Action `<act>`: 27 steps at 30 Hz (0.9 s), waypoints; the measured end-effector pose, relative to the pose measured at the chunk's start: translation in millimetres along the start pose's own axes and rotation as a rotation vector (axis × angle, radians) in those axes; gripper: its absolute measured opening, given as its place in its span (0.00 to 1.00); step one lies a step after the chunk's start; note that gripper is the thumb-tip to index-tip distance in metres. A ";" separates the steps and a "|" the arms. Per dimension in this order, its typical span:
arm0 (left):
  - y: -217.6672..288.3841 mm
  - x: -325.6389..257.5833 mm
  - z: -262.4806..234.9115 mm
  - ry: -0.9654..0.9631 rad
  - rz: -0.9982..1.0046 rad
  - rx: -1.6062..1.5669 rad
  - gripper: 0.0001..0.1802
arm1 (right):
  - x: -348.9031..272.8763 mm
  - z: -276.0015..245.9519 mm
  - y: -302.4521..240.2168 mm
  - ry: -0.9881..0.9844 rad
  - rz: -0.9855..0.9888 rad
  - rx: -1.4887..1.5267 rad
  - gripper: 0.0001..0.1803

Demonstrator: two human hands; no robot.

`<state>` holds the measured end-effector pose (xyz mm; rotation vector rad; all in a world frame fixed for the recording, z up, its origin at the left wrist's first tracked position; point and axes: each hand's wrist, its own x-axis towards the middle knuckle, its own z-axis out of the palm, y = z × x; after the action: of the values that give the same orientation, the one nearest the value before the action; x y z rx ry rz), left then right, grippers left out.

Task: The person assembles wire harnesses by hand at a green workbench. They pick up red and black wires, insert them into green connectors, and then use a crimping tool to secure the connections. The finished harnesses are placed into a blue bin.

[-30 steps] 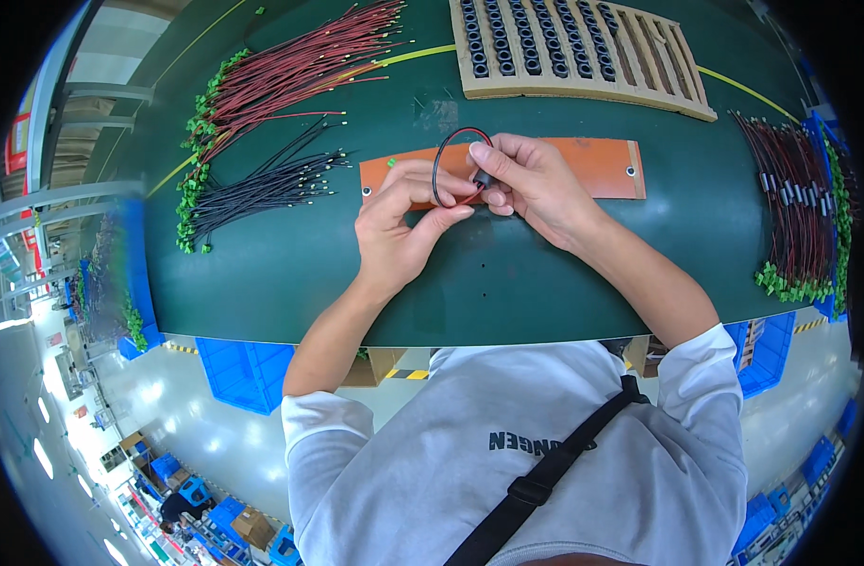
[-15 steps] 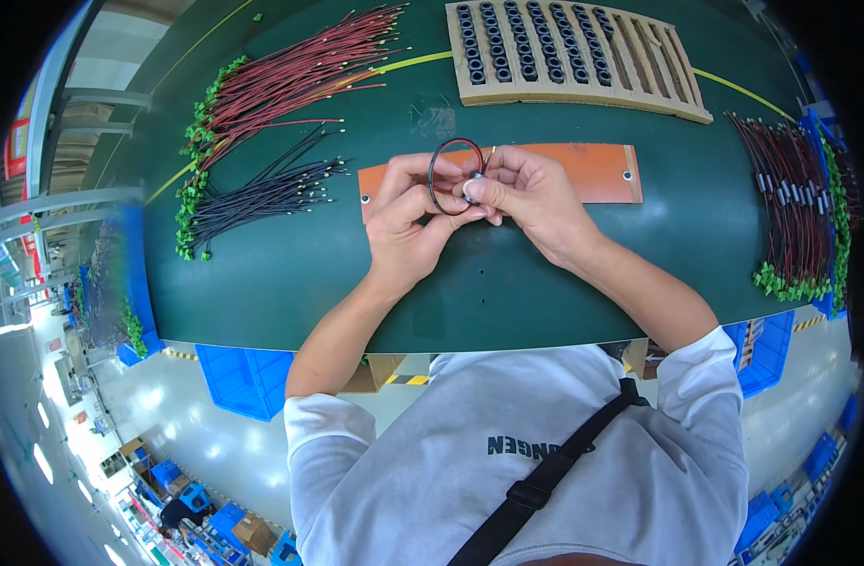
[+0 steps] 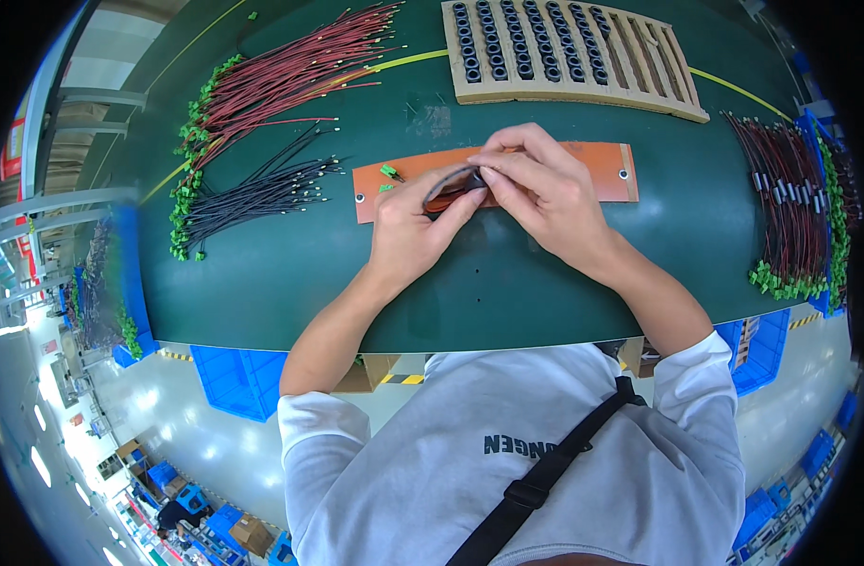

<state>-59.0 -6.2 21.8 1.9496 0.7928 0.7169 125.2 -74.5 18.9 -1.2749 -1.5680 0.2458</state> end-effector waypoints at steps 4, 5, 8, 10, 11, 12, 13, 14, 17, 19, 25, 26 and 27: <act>-0.9 7.4 -2.0 -0.110 0.004 0.011 0.16 | 1.0 -26.9 3.4 0.016 0.022 -0.049 0.07; 2.6 11.3 -2.1 -0.147 0.014 -0.013 0.15 | 0.3 -35.6 5.8 0.021 0.037 -0.045 0.07; 0.6 30.1 -11.0 -0.286 -0.022 -0.251 0.15 | -11.4 -57.1 16.8 -0.094 0.167 0.136 0.09; 2.6 51.4 -12.6 -0.375 -0.205 -0.456 0.16 | -16.6 -60.6 22.0 -0.119 0.201 0.239 0.09; 2.3 58.9 -9.4 -0.461 -0.201 -0.453 0.15 | -18.4 -60.0 22.9 -0.123 0.215 0.285 0.10; 1.8 65.7 -5.4 -0.546 -0.196 -0.448 0.15 | -20.0 -59.2 23.3 -0.127 0.230 0.331 0.10; 2.1 72.0 -2.1 -0.637 -0.188 -0.439 0.14 | -20.6 -58.2 24.0 -0.113 0.247 0.333 0.10; 2.8 75.5 -0.7 -0.698 -0.220 -0.359 0.12 | -21.0 -56.4 23.8 -0.098 0.263 0.335 0.10; -9.1 61.4 17.4 -0.494 -0.171 -0.372 0.10 | -24.9 -46.9 25.3 -0.004 0.407 0.356 0.09; -12.1 52.9 22.3 -0.426 -0.182 -0.436 0.08 | -29.3 -45.2 31.1 0.008 0.490 0.366 0.08; -5.7 46.8 25.4 -0.361 -0.136 -0.479 0.09 | -32.4 -41.5 35.9 0.039 0.470 0.419 0.07; -5.7 46.6 25.9 -0.359 -0.127 -0.483 0.09 | -32.9 -41.4 36.8 0.031 0.476 0.414 0.07; -5.8 46.2 26.4 -0.358 -0.118 -0.487 0.09 | -33.3 -41.5 37.8 0.024 0.482 0.410 0.07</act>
<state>-11.9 17.7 13.0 1.5134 0.4551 0.4215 176.6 -103.5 -8.9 -1.2969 -1.0939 0.8102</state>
